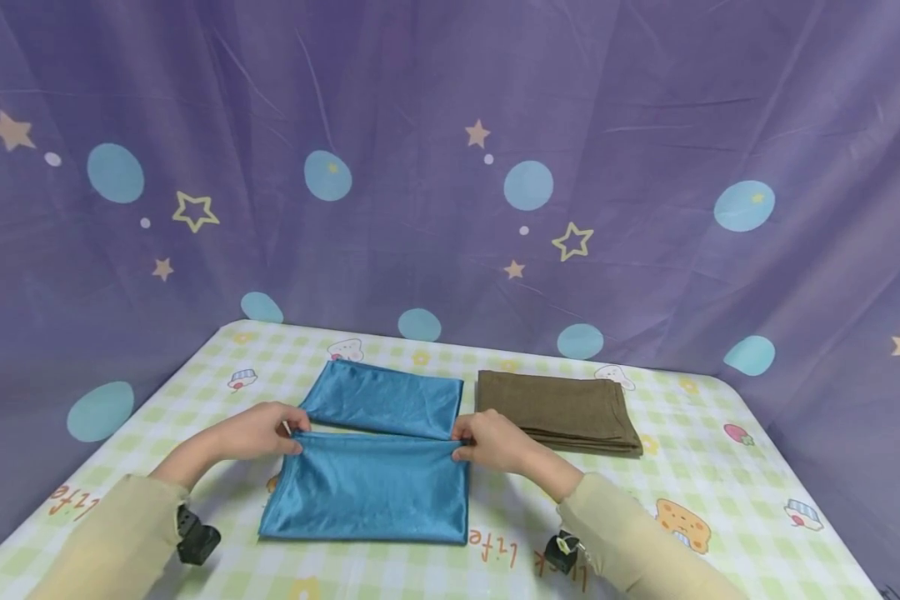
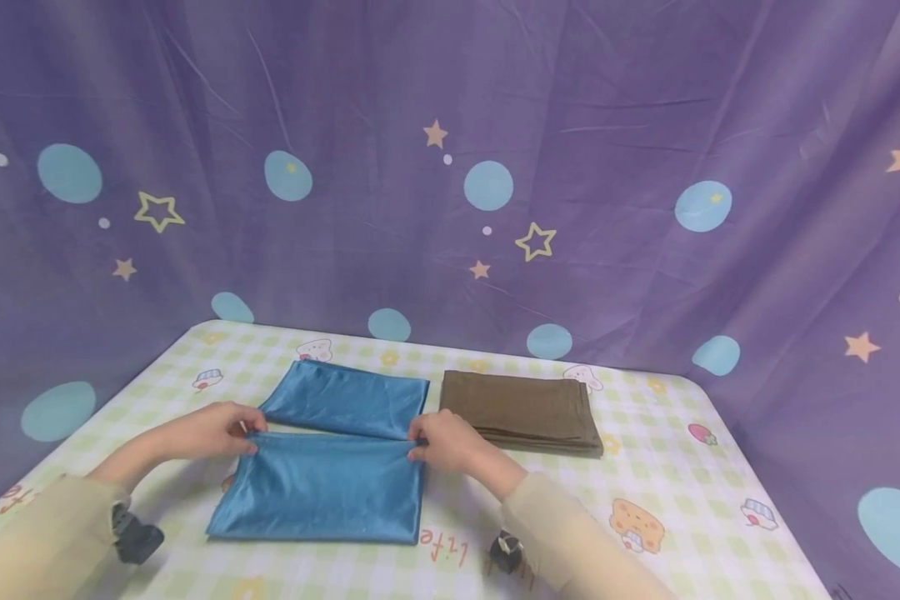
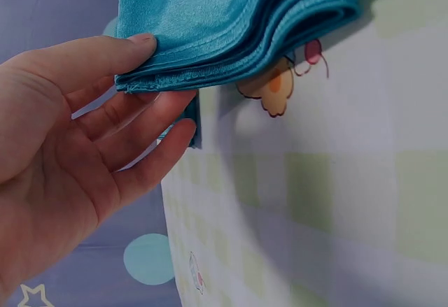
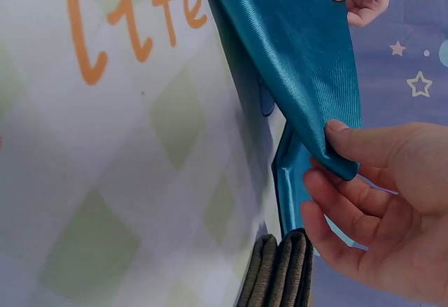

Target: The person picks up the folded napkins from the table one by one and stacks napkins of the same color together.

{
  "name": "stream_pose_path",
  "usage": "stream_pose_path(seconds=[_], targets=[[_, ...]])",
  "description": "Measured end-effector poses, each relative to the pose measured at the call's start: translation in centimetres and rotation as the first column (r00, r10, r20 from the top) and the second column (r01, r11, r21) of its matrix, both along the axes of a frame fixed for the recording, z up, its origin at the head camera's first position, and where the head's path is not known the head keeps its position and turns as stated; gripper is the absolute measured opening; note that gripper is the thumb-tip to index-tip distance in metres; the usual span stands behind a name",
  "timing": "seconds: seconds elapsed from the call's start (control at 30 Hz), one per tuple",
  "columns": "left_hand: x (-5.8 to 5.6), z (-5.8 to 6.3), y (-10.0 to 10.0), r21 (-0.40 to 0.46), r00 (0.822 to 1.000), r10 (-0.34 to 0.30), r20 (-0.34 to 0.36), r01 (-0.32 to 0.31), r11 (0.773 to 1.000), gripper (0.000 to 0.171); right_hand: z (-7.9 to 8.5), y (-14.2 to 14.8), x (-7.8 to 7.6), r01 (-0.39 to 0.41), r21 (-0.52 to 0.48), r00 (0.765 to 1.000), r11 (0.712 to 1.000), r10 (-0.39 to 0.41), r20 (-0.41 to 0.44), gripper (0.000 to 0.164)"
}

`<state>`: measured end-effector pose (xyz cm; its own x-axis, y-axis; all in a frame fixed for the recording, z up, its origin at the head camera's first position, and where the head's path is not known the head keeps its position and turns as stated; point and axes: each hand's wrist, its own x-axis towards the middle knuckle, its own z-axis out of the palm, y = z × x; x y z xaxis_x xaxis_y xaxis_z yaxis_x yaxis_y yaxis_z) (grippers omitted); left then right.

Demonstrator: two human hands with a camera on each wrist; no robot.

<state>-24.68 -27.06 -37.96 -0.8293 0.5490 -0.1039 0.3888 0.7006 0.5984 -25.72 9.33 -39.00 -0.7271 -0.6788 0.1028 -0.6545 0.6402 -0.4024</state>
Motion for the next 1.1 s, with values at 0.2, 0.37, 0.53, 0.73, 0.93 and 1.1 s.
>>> stream_pose_path(seconds=[0.2, 0.37, 0.53, 0.73, 0.93, 1.1], targets=[[0.0, 0.4, -0.1, 0.019, 0.999, 0.019, -0.040, -0.018, 1.000, 0.012, 0.2, 0.1, -0.2, 0.005, -0.016, 1.000, 1.000, -0.005, 0.001, 0.010], [-0.2, 0.9, 0.0, 0.021, 0.995, 0.067, -0.073, -0.066, 0.998, 0.012, 0.5, 0.2, -0.5, 0.019, -0.030, 1.000, 0.999, -0.019, 0.007, 0.010], [-0.4, 1.8, 0.3, 0.018, 0.988, 0.112, -0.109, -0.111, 0.994, 0.013, 0.8, 0.2, -0.8, 0.031, -0.050, 0.999, 0.998, -0.031, 0.009, 0.010], [-0.6, 2.6, 0.7, 0.032, 0.969, 0.179, -0.170, -0.176, 0.984, 0.014, 1.4, 0.3, -1.6, 0.054, -0.060, 0.998, 0.997, -0.055, -0.006, 0.011], [-1.1, 2.9, 0.8, 0.061, 0.944, 0.235, -0.233, -0.227, 0.972, 0.017, 2.1, 0.2, -2.2, 0.067, -0.067, 0.998, 0.996, -0.066, 0.013, 0.010], [-1.7, 3.0, 0.7, 0.087, 0.917, 0.283, -0.282, -0.269, 0.959, 0.016, 2.7, -0.1, -2.6, 0.090, -0.071, 0.996, 0.993, -0.090, 0.009, 0.012]])
